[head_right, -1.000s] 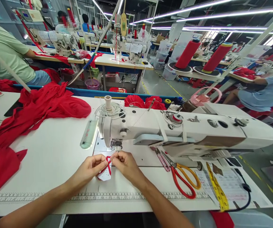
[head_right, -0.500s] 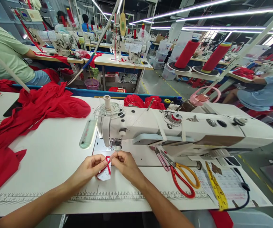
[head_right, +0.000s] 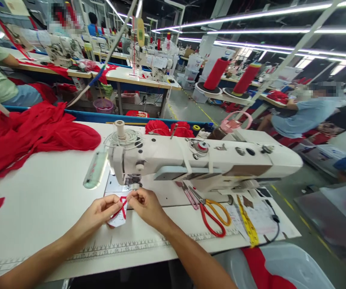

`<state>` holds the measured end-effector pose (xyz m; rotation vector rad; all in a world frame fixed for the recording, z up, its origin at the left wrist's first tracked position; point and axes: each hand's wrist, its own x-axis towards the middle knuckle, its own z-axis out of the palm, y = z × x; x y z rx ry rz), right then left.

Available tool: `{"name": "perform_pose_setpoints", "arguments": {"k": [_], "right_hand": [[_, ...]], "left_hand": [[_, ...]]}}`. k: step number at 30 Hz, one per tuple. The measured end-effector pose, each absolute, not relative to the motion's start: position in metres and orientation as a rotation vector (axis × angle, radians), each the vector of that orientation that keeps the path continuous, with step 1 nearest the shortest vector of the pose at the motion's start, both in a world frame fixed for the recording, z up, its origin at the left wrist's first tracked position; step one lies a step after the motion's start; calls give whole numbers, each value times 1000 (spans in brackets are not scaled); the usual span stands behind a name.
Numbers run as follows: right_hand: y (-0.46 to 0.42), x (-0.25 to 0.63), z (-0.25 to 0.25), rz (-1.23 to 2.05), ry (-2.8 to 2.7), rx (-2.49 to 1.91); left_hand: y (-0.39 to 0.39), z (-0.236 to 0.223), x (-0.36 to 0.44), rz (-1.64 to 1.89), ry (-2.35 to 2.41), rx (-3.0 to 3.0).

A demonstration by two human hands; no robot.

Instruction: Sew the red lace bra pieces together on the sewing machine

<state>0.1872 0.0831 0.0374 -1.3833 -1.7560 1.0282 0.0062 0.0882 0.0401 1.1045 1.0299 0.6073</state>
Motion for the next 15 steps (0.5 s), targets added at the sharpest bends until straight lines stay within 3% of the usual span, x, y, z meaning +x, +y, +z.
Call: {"name": "perform_pose_setpoints", "arguments": {"k": [9,12,15], "right_hand": [[62,248,48,66,-1782,-1929],[45,283,45,-539,-1885,-2274],[35,305,36,-663,-1951,-2300]], "left_hand": [[91,38,1,567,1047,1139],[91,41,1,560,1043,1122],[90,45,3,568,1041,1096]]}}
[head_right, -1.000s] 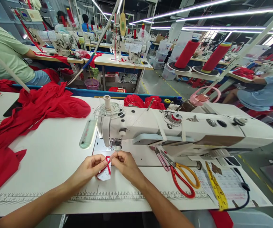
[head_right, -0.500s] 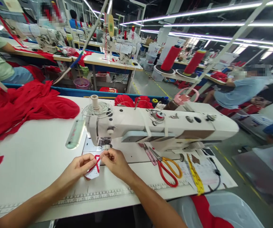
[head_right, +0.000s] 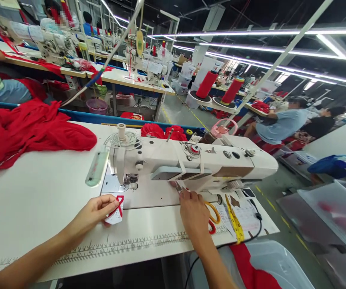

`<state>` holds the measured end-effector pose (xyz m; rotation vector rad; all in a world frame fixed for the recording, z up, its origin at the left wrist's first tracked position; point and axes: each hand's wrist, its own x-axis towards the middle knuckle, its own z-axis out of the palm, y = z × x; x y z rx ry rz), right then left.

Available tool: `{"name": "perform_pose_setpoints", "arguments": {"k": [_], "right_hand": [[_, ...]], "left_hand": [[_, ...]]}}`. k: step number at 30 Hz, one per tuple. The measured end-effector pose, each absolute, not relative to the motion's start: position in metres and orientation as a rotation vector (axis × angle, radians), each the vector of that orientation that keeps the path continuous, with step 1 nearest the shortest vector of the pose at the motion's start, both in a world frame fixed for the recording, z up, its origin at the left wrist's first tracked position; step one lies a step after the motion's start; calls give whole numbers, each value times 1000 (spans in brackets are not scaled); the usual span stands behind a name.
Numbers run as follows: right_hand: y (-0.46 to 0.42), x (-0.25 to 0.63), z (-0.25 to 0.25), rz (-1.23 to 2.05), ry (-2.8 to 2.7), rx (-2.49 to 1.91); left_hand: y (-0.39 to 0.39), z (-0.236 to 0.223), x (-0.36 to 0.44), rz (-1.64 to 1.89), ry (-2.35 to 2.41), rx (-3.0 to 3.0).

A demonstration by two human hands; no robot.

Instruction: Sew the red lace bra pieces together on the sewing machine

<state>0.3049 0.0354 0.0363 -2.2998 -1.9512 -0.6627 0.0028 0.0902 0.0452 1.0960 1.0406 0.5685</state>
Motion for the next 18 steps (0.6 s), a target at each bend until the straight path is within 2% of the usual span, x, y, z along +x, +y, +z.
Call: {"name": "perform_pose_setpoints", "arguments": {"k": [6,11,15,18], "right_hand": [[33,304,20,-917,-2012,-2304],[25,300,22,-941,-1992,-2244],[11,292,35,-781,-1989,-2000],[11,268,46,-416,-2048,-1715]], "left_hand": [[88,49,4,590,1031,1066],[89,48,4,595,1034,1063],[90,45,4,599,1020,1062],[90,43,3,600,1007,1078]]}}
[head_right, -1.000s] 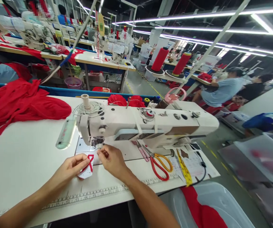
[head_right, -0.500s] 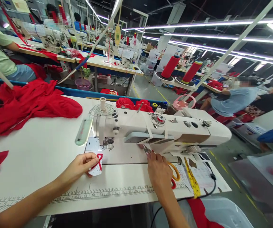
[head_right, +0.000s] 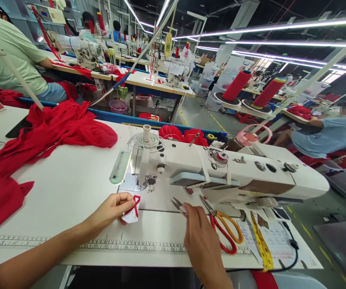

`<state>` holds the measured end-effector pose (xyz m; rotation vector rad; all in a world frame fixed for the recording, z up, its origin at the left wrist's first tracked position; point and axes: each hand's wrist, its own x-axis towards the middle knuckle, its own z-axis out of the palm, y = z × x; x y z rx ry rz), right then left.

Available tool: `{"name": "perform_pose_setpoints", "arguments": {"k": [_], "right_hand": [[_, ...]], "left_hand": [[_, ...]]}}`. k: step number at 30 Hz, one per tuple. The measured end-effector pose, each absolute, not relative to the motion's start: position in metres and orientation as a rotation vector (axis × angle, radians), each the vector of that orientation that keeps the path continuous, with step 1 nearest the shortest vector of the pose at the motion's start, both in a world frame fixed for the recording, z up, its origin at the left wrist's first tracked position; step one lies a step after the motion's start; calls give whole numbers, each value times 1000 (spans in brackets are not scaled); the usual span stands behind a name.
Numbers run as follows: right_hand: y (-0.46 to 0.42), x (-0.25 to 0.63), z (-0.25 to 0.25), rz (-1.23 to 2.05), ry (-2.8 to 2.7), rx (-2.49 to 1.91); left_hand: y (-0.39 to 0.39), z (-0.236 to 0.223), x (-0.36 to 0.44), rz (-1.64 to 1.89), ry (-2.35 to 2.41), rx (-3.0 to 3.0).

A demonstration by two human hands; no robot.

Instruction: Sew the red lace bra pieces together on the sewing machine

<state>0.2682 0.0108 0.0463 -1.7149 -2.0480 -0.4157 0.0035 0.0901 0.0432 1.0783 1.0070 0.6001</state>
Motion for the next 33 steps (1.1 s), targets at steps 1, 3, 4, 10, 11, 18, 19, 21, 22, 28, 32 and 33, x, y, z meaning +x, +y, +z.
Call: {"name": "perform_pose_setpoints", "arguments": {"k": [1,3,4,10,11,18,19,21,22,28,32,33], "right_hand": [[14,257,50,-278,-2070,-1644],[22,235,55,-70,-2128,-1562],[27,226,56,-32,-2165,-1529],[46,200,51,-234,-2353,-1362],[47,201,51,-227,-2369,-1347],[51,207,54,-222,-2456,-1374],[51,208,53,-238,-2452,-1384],[52,209,50,-239,-2445,-1414],[51,209,49,-230,-2444,-1434],[53,208,49,-336,-2518,-1356],[57,208,50,-501,-2483,-1301],[58,208,50,-517,-2479,-1291]], "left_hand": [[90,43,3,598,1007,1083],[89,44,3,594,1008,1091],[89,44,3,594,1008,1094],[89,46,3,578,1017,1086],[89,46,3,577,1018,1085],[89,43,2,597,986,1099],[89,42,2,602,984,1103],[89,41,2,610,984,1111],[89,40,2,613,984,1114],[90,40,3,614,983,1136],[90,42,3,620,984,1142],[90,42,3,621,983,1142]]}}
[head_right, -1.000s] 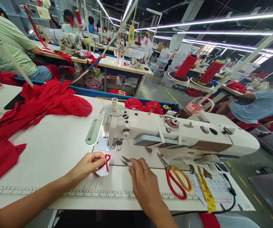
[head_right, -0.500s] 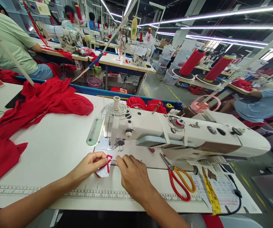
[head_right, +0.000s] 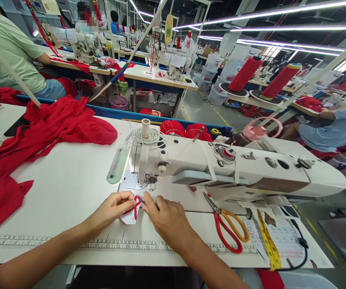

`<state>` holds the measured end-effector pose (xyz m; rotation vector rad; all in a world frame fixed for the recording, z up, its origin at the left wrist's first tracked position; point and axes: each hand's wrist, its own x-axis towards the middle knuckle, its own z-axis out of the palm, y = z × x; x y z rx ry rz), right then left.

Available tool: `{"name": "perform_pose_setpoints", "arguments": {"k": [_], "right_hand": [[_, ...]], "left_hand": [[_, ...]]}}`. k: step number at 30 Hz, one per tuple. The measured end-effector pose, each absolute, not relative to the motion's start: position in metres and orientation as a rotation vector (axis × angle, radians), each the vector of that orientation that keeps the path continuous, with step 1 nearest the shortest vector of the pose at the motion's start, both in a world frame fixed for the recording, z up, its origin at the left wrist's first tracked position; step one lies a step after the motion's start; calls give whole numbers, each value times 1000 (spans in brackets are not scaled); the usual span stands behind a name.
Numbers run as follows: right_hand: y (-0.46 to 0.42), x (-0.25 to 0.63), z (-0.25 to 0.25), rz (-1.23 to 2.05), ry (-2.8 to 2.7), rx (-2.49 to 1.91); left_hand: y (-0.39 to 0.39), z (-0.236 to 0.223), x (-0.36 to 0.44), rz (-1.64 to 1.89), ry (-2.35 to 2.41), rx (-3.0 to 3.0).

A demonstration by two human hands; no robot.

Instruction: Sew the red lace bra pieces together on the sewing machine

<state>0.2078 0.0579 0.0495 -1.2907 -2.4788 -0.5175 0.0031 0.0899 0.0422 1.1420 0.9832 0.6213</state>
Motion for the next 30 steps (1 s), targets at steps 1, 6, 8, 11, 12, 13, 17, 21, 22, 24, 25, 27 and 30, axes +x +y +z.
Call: {"name": "perform_pose_setpoints", "arguments": {"k": [1,6,8,11,12,13,17,21,22,24,25,27,30], "right_hand": [[58,208,49,-523,-2476,-1281],[58,208,48,-538,-2471,-1254],[58,208,47,-577,-2480,-1255],[57,208,45,-637,-2483,-1251],[58,208,44,-656,-2476,-1244],[58,208,44,-672,-2467,-1237],[58,208,42,-707,-2451,-1204],[57,208,45,-719,-2492,-1178],[58,208,46,-720,-2498,-1176],[58,208,48,-720,-2505,-1164],[58,208,49,-719,-2509,-1154],[59,209,49,-721,-2511,-1131],[60,210,47,-733,-2500,-1109]], "left_hand": [[90,43,3,621,983,1140],[88,45,2,604,993,1127],[88,46,2,602,993,1124],[89,44,2,608,984,1130],[89,43,2,610,977,1134],[89,43,3,613,970,1137],[90,40,3,625,940,1156],[90,38,2,631,923,1178],[90,38,2,630,918,1181],[91,39,2,627,909,1184],[91,39,2,625,906,1186],[91,40,3,622,905,1186],[91,42,3,617,909,1183]]}}
